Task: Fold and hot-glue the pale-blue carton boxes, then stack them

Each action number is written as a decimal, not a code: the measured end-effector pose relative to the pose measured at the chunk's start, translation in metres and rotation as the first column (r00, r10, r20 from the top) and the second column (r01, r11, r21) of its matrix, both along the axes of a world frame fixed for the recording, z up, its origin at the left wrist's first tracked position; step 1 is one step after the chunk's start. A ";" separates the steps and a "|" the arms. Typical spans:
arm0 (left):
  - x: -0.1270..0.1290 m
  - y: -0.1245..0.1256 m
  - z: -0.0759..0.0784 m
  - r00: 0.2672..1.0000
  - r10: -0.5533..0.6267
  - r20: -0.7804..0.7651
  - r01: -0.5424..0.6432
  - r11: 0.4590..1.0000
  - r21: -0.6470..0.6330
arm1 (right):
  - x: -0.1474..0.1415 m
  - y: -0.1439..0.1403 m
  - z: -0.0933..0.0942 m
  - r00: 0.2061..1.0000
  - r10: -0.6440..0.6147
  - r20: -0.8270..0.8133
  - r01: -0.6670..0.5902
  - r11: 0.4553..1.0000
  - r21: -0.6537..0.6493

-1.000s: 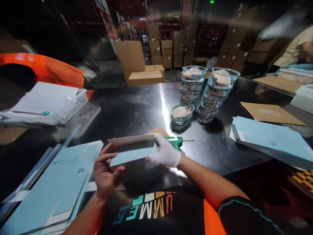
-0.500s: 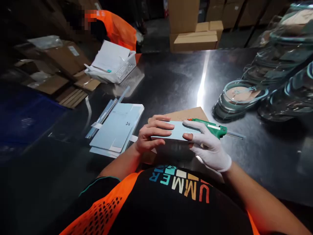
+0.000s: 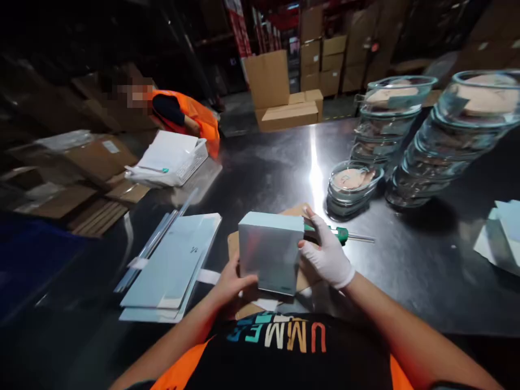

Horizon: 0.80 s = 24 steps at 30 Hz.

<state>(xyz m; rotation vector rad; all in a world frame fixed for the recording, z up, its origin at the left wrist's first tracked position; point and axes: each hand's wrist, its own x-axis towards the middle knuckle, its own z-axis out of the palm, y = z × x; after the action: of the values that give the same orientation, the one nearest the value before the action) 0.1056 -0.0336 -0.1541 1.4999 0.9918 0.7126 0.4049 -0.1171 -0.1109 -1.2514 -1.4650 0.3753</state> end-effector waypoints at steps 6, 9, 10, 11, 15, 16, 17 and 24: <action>0.006 0.071 0.030 0.967 0.237 0.088 -0.239 0.971 0.004 | 0.071 0.038 0.012 0.826 -0.394 0.404 0.353 0.919 0.175; 0.031 0.136 0.052 0.949 0.315 0.021 -0.314 0.949 -0.041 | 0.109 0.066 0.023 0.673 -0.509 0.536 0.519 0.842 0.148; 0.041 0.158 0.057 0.941 0.339 -0.009 -0.339 0.940 -0.028 | 0.119 0.073 0.023 0.645 -0.519 0.561 0.551 0.825 0.130; 0.050 0.178 0.061 0.931 0.362 -0.040 -0.362 0.932 -0.007 | 0.126 0.078 0.022 0.631 -0.521 0.575 0.565 0.816 0.119; 0.077 0.232 0.060 0.872 0.432 -0.231 -0.423 0.902 0.090 | 0.141 0.082 0.006 0.636 -0.526 0.565 0.531 0.829 0.175; 0.080 0.240 0.056 0.849 0.444 -0.287 -0.431 0.896 0.112 | 0.142 0.081 0.002 0.633 -0.533 0.561 0.526 0.828 0.193; 0.082 0.246 0.051 0.827 0.452 -0.335 -0.434 0.891 0.133 | 0.143 0.080 -0.002 0.627 -0.540 0.561 0.525 0.825 0.208; 0.085 0.256 0.034 0.754 0.474 -0.455 -0.404 0.881 0.247 | 0.144 0.080 -0.008 0.574 -0.557 0.601 0.546 0.807 0.226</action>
<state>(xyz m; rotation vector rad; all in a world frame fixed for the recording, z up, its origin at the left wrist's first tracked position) 0.1905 0.2222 -0.1196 1.6249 1.7774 0.7380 0.5485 -0.0371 -0.1189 -1.8609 -1.5046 -0.5673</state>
